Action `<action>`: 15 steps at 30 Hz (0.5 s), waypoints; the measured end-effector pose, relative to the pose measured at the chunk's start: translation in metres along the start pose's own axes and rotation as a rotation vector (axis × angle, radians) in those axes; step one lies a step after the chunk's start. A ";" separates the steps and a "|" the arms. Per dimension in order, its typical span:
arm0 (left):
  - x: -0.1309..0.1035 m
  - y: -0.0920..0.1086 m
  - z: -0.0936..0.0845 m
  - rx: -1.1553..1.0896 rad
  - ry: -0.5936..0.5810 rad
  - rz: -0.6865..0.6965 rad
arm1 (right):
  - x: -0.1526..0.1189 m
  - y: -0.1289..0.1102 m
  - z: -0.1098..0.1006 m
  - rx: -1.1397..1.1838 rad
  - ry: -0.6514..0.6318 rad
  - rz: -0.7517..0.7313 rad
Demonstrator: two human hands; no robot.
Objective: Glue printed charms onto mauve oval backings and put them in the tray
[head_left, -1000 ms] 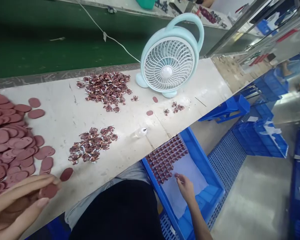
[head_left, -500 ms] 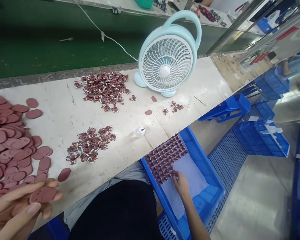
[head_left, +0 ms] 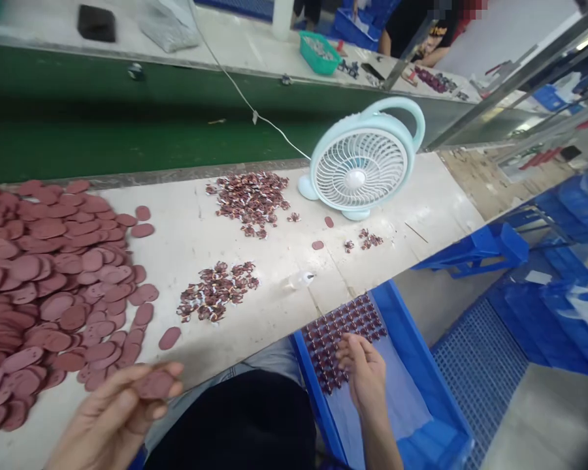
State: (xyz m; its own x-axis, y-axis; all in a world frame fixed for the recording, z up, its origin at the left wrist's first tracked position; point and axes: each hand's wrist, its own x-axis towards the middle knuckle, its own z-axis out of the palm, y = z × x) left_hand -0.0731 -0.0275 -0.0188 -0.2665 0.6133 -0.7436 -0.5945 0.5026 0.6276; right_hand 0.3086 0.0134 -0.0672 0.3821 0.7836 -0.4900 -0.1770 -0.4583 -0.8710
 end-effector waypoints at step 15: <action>-0.018 -0.027 0.047 -0.408 -0.386 -0.140 | -0.029 -0.078 0.165 0.409 -0.602 0.283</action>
State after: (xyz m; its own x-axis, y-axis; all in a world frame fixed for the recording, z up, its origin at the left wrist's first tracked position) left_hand -0.0163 -0.0233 -0.0121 0.0862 0.7742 -0.6270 -0.8690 0.3662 0.3328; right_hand 0.1618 0.0959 0.0085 -0.2647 0.8060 -0.5294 -0.5592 -0.5755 -0.5967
